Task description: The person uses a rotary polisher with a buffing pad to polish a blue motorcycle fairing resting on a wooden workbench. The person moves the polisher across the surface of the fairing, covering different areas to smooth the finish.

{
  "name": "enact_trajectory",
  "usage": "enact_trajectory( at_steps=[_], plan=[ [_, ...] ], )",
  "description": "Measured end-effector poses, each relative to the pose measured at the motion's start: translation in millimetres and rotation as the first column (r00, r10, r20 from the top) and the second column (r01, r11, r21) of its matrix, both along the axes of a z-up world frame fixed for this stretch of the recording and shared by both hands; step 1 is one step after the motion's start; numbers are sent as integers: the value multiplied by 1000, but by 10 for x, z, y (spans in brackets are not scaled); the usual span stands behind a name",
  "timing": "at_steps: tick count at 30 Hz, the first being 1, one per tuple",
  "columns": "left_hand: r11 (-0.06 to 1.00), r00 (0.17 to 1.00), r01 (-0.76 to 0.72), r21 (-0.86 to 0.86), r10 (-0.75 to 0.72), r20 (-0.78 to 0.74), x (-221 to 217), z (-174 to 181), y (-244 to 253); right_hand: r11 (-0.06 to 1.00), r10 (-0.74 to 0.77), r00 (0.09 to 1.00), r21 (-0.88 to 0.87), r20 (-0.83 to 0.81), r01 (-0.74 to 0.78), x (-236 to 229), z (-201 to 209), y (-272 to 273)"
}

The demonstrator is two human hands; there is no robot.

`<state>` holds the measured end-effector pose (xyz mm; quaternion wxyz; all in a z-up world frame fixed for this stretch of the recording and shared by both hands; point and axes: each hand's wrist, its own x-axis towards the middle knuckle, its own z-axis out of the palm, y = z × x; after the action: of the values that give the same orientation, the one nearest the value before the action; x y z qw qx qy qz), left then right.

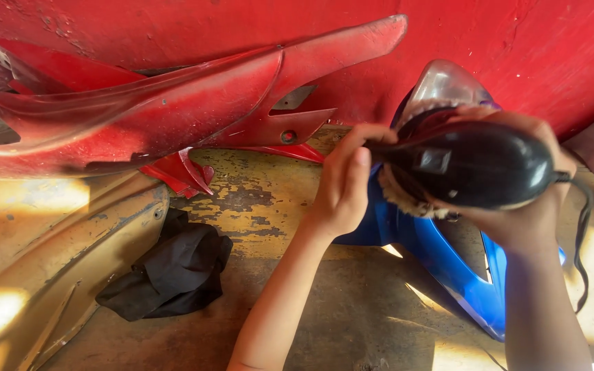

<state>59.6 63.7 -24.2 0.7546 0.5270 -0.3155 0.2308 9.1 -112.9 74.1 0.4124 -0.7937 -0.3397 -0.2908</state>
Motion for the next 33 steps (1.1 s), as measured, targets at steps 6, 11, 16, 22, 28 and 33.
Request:
enact_trajectory(
  at_steps=[6,11,16,22,28,33],
  plan=[
    [998,997,16,-61,-11,77,177,-62,23,999,-42,995,2,91,42,217,25,182],
    [993,999,37,-111,-38,-3,343,-404,40,983,-150,980,-123,-131,134,55,128,228],
    [1000,998,-3,-25,5,68,120,23,72,985,-167,981,-68,-102,160,43,143,131],
    [993,996,13,-119,-2,86,188,-16,93,993,-119,992,-11,41,119,179,-23,169],
    [992,997,68,-109,-65,28,182,-196,119,981,-158,984,-124,-78,148,-71,81,189],
    [988,995,97,-122,-98,0,205,-200,95,989,-147,988,-34,-47,145,22,-121,207]
  ],
)
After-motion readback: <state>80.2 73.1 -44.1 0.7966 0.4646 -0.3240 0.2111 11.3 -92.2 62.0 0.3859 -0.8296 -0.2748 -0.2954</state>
